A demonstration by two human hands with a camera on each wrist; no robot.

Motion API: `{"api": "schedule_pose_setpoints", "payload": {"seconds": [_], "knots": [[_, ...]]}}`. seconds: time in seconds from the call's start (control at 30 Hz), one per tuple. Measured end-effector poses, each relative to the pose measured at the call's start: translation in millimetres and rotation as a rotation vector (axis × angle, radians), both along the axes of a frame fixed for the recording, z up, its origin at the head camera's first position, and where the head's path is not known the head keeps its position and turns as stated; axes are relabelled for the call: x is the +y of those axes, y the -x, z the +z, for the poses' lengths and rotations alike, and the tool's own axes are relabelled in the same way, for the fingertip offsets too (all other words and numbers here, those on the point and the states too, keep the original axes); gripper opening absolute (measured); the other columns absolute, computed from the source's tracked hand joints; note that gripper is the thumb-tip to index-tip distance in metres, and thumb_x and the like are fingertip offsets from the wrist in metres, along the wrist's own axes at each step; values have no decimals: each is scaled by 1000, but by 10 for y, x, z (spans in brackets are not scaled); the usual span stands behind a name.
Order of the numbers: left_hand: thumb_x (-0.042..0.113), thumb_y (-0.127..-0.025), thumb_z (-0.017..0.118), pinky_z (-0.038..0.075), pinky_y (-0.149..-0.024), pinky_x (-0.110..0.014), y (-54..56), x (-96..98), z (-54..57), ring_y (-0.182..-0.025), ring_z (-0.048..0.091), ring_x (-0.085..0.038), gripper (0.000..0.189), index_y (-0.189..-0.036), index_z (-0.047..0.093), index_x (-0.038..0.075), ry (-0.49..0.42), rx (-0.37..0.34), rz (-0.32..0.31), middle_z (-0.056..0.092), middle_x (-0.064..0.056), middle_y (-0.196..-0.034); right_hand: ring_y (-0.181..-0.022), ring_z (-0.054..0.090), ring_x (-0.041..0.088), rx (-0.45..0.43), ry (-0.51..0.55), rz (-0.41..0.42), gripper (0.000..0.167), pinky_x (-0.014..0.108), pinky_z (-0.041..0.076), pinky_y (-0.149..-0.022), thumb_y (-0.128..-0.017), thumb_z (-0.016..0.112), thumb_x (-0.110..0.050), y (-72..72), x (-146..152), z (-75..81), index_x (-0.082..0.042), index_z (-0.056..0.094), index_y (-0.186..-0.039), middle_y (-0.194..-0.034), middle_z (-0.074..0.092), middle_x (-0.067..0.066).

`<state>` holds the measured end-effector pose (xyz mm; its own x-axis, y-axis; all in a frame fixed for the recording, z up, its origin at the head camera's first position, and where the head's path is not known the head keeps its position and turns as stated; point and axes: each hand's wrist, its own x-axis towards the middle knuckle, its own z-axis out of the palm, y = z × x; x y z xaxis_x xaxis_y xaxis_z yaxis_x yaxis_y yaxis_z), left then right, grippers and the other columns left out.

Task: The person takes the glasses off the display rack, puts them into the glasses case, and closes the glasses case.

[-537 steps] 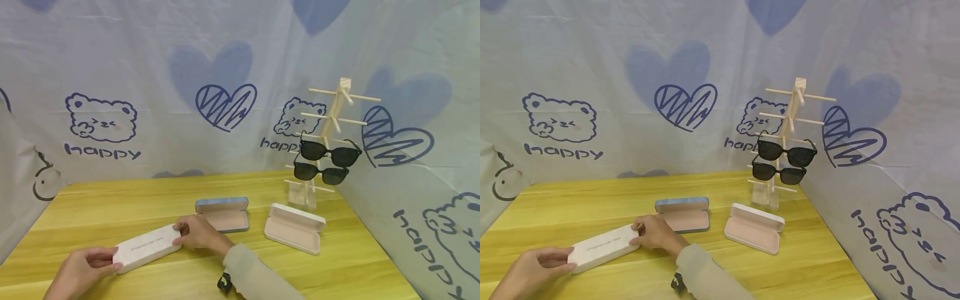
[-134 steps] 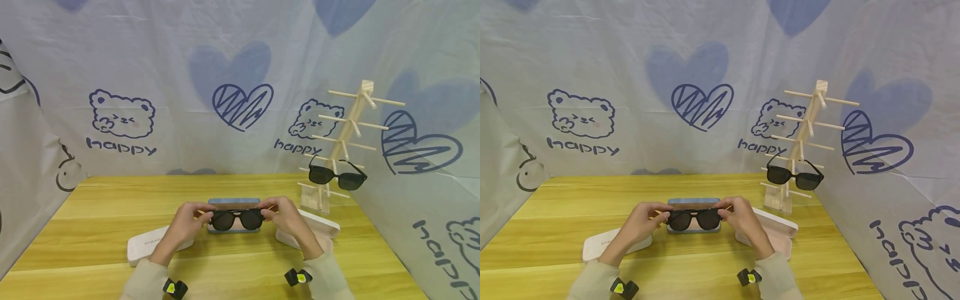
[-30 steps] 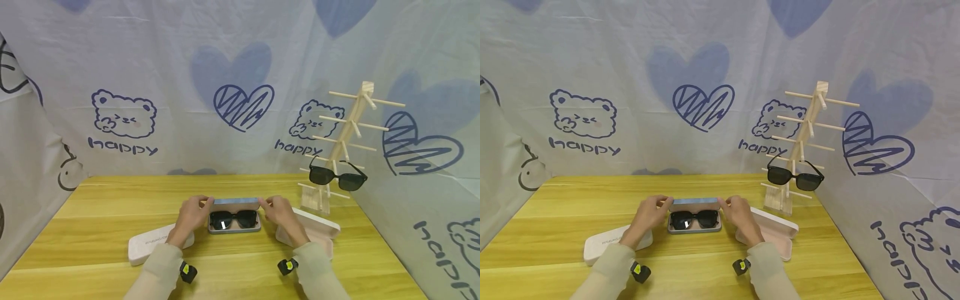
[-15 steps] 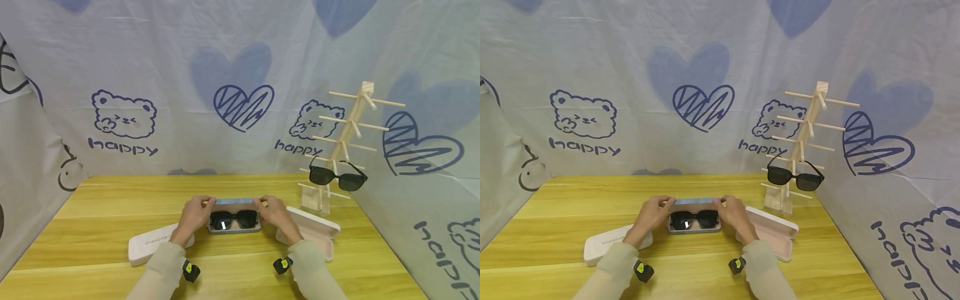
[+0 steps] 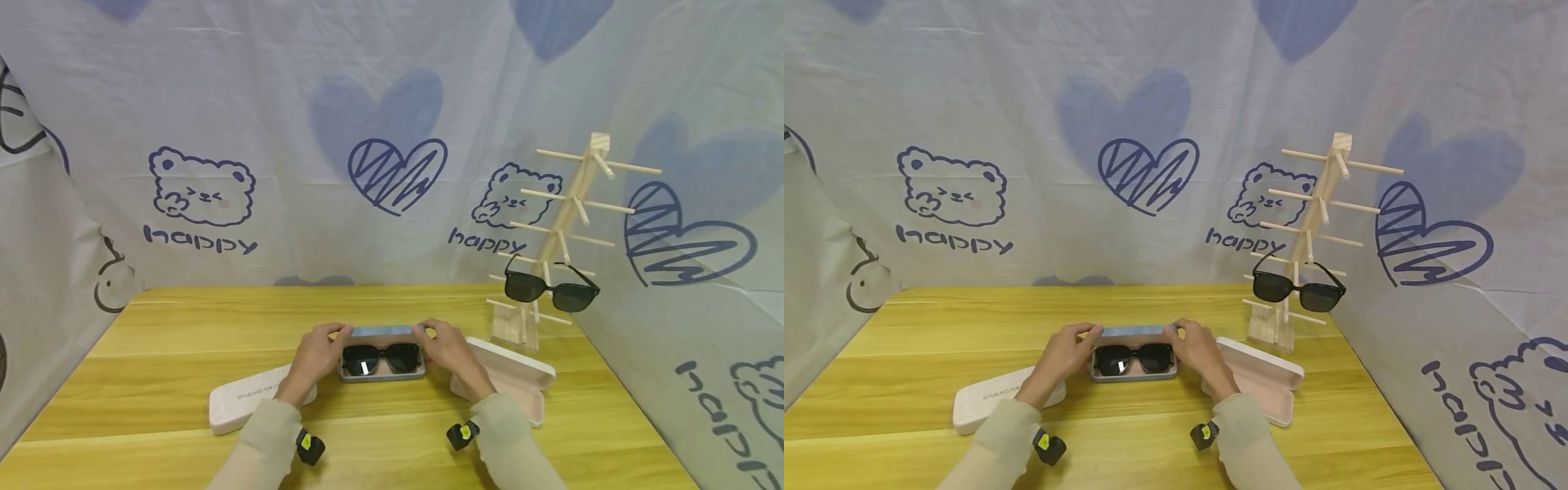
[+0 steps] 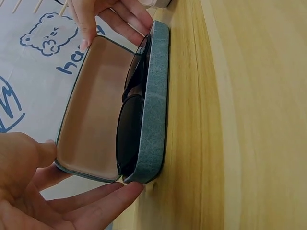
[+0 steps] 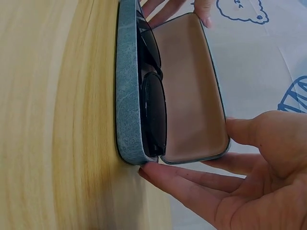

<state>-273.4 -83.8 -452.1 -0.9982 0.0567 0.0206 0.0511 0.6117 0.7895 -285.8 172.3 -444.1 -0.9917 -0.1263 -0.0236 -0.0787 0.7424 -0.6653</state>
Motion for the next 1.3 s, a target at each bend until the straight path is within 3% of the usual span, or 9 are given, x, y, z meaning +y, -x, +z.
{"api": "schedule_pose_setpoints", "payload": {"seconds": [0.07, 0.17, 0.33, 0.5, 0.67, 0.83, 1.3], "knots": [[39, -108, 53, 53, -65, -31, -4, -7, -4, -69, 70, -23, 47, -140, 63, 6, -18, -14, -7, 76, -19, -110, -75, 74, 20, 4, -6, 2, 44, 40, 57, -78, -108, 53, -40, -11, 3, 3, -9, 65, -136, -98, 75, 13], [40, -108, 52, 55, -68, -34, -12, -16, -4, -60, 68, -22, 49, -143, 61, 6, -33, -36, -16, 76, -17, -99, -76, 74, 19, 2, -11, -3, 40, 36, 54, -73, -108, 54, -39, -27, 8, 3, -10, 66, -133, -102, 75, 12], [40, -109, 52, 57, -75, -38, -33, -34, -6, -61, 69, -22, 50, -145, 59, 7, -35, -53, -29, 75, -15, -87, -71, 75, 21, -27, 29, -12, 33, 30, 49, -65, -107, 56, -37, -60, 13, 0, -12, 66, -126, -89, 77, 11], [37, -108, 55, 58, -70, -36, -71, -57, -9, -68, 73, -20, 46, -143, 62, 9, -53, -68, -32, 76, -18, -108, -75, 77, 26, -60, 99, -4, 28, 30, 53, -62, -105, 61, -32, -84, 35, -5, -10, 65, -122, -90, 78, 13], [34, -107, 58, 62, -74, -39, -107, -72, -18, -77, 76, -21, 40, -139, 66, 13, -71, -73, -40, 70, -22, -128, -77, 77, 26, -81, 120, 2, 26, 29, 53, -62, -104, 64, -27, -97, 49, -3, -8, 65, -122, -95, 79, 15], [30, -105, 62, 61, -73, -38, -141, -83, -26, -78, 76, -22, 36, -137, 68, 15, -77, -77, -48, 72, -22, -125, -72, 73, 23, -96, 115, 5, 24, 27, 43, -56, -102, 67, -24, -120, 56, -24, -10, 66, -120, -91, 79, 12], [20, -101, 68, 55, -64, -32, -179, -86, -31, -74, 73, -22, 30, -129, 73, 12, -48, -43, -68, 77, -18, -109, -78, 71, 18, -36, 67, 5, 18, 29, 48, -65, -99, 72, -24, -212, 54, -89, -13, 67, -113, -99, 79, 9]]}}
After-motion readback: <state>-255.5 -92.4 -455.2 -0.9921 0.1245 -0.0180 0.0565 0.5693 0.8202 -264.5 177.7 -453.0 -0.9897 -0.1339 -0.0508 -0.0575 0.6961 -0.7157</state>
